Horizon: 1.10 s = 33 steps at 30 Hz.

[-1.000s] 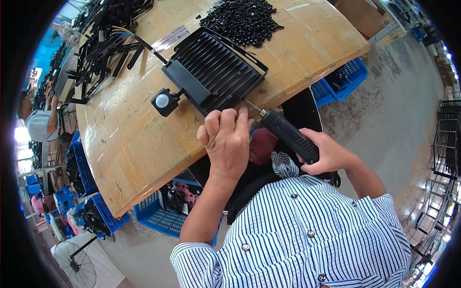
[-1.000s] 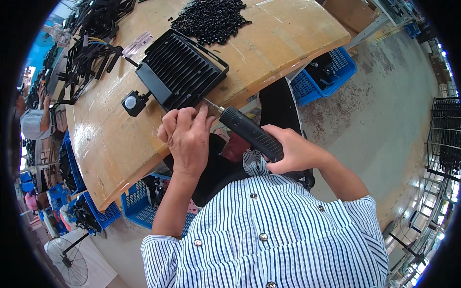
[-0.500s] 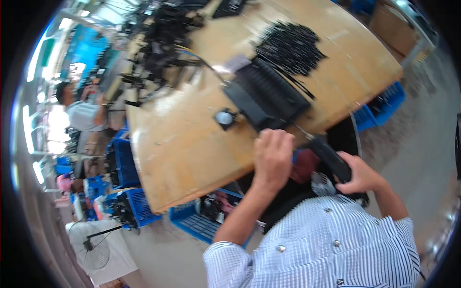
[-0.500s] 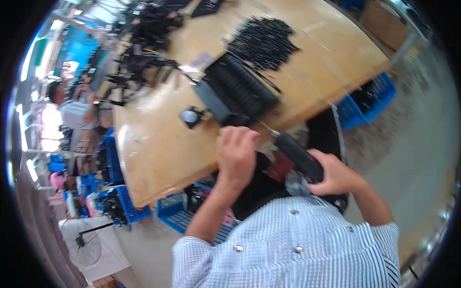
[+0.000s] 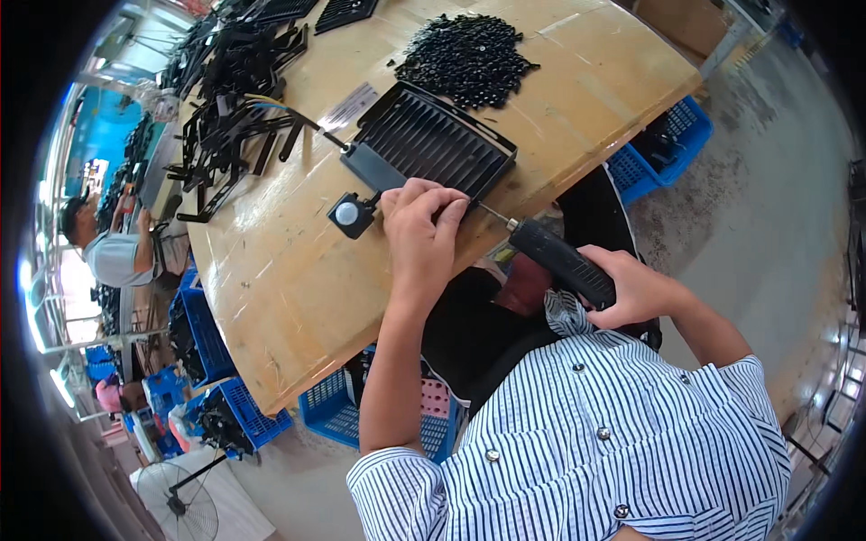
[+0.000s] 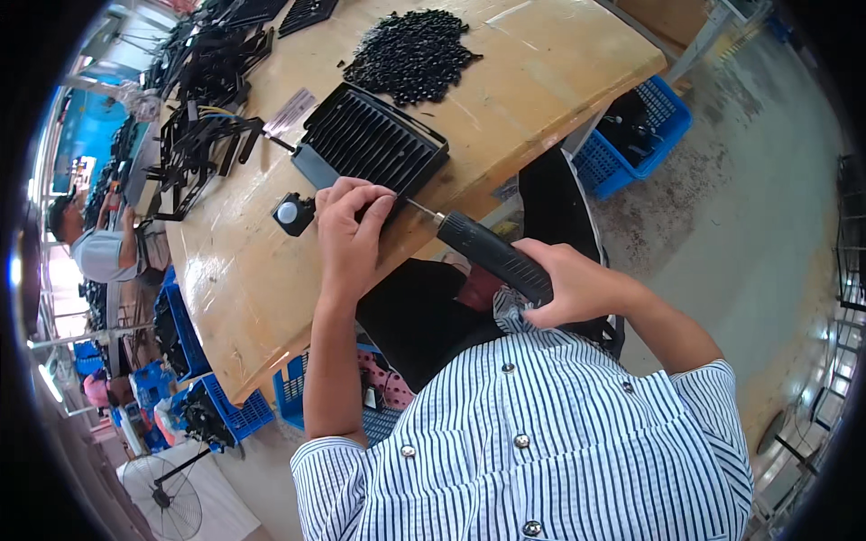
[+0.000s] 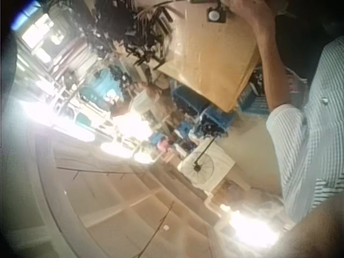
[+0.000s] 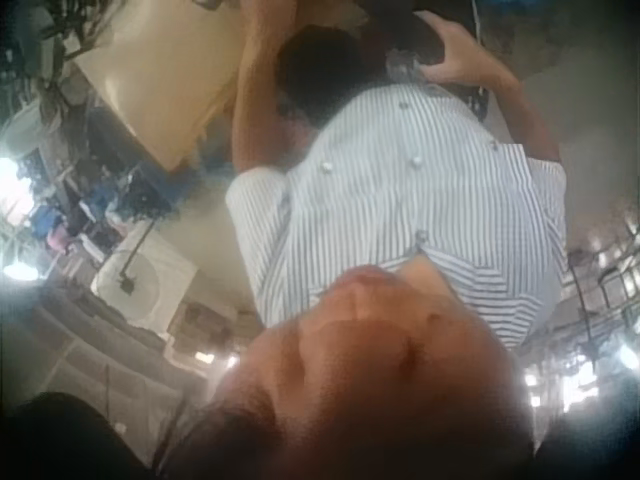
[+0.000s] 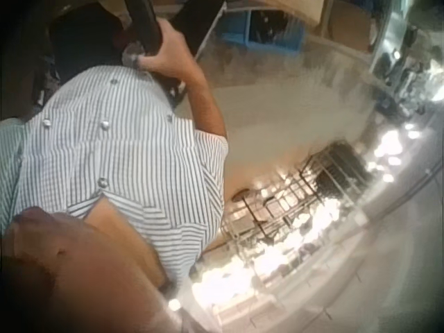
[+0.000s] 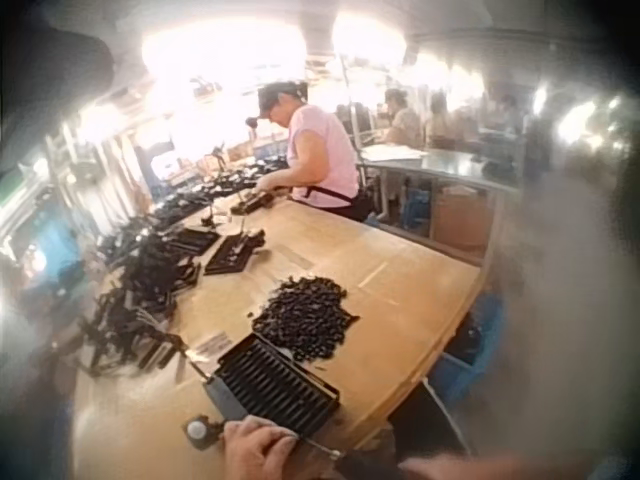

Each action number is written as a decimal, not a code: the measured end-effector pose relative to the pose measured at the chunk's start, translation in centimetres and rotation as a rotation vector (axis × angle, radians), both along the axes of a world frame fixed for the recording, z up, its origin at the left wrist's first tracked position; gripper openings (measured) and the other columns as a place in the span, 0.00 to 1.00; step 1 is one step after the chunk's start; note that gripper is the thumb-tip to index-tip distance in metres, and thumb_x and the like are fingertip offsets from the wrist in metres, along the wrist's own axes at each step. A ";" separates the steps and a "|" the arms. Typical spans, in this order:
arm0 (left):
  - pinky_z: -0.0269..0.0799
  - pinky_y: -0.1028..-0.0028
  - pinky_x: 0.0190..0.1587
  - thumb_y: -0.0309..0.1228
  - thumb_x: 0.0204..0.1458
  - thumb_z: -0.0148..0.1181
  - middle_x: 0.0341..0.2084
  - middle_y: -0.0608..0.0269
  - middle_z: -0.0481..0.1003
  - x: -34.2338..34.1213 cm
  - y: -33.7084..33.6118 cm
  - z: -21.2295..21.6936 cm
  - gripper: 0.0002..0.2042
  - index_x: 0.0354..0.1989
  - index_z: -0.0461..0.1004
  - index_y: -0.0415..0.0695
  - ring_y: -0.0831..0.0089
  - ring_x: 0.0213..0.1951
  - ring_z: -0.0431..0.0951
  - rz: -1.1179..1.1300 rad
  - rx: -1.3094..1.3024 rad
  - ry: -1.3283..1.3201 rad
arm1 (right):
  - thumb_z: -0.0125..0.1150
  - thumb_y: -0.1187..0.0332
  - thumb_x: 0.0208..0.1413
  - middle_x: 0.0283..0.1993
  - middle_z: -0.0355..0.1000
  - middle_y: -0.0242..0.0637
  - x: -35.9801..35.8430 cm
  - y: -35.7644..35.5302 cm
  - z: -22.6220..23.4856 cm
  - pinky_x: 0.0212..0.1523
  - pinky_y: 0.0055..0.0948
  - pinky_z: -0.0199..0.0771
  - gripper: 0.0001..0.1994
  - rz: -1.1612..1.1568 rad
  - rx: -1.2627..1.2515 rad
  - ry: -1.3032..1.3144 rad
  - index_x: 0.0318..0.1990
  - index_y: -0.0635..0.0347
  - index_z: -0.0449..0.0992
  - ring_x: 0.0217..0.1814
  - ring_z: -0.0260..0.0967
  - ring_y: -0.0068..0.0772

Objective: The person assembles light fixtures by positioning brackets onto lamp housings and driving screws with an electric screwdriver, then places the assembled lights into a plastic crate.

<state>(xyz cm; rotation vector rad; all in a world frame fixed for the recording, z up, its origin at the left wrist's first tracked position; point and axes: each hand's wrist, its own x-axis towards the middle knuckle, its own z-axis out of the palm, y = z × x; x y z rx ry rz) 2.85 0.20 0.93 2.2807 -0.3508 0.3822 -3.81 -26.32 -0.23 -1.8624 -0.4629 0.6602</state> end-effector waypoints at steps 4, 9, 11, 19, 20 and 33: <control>0.59 0.71 0.46 0.26 0.46 0.61 0.29 0.66 0.71 -0.3 0.1 -0.5 0.03 0.29 0.79 0.41 0.68 0.39 0.64 -0.006 0.003 0.081 | 0.66 0.67 0.34 0.32 0.71 0.41 -0.1 0.0 0.1 0.35 0.27 0.71 0.35 -0.010 -0.043 0.105 0.53 0.72 0.63 0.32 0.71 0.32; 0.59 0.72 0.46 0.23 0.48 0.59 0.29 0.67 0.70 -0.6 1.0 -0.9 0.04 0.30 0.79 0.42 0.68 0.38 0.64 -0.078 -0.009 0.054 | 0.67 0.66 0.34 0.31 0.71 0.40 -0.4 -0.1 0.1 0.33 0.26 0.70 0.35 -0.004 -0.087 0.076 0.53 0.72 0.62 0.30 0.70 0.30; 0.60 0.72 0.45 0.21 0.47 0.58 0.30 0.67 0.70 -0.7 1.0 -1.0 0.05 0.31 0.79 0.43 0.68 0.37 0.64 -0.117 -0.014 0.028 | 0.67 0.66 0.34 0.31 0.71 0.40 -0.6 -0.1 0.1 0.33 0.26 0.70 0.35 -0.003 -0.095 0.078 0.53 0.72 0.62 0.30 0.70 0.30; 0.60 0.72 0.45 0.22 0.43 0.63 0.30 0.66 0.71 -0.8 1.3 -1.4 0.06 0.30 0.80 0.44 0.68 0.39 0.66 -0.122 -0.034 -0.034 | 0.67 0.67 0.34 0.29 0.71 0.38 -0.6 0.0 -0.4 0.32 0.26 0.70 0.34 0.003 -0.052 0.087 0.53 0.71 0.63 0.29 0.70 0.28; 0.60 0.71 0.45 0.23 0.43 0.63 0.30 0.66 0.71 -0.9 1.4 -1.5 0.06 0.30 0.80 0.45 0.68 0.39 0.66 -0.127 -0.040 -0.036 | 0.67 0.67 0.35 0.29 0.71 0.38 -0.5 0.1 -0.5 0.32 0.25 0.70 0.34 0.008 -0.054 0.089 0.53 0.71 0.63 0.29 0.70 0.27; 0.59 0.72 0.46 0.26 0.47 0.62 0.31 0.66 0.72 -0.6 0.1 -1.8 0.03 0.29 0.79 0.43 0.68 0.38 0.66 0.020 -0.008 -0.060 | 0.66 0.67 0.34 0.30 0.69 0.37 0.0 -0.3 -0.2 0.33 0.24 0.70 0.35 0.021 -0.057 0.101 0.54 0.71 0.61 0.30 0.69 0.27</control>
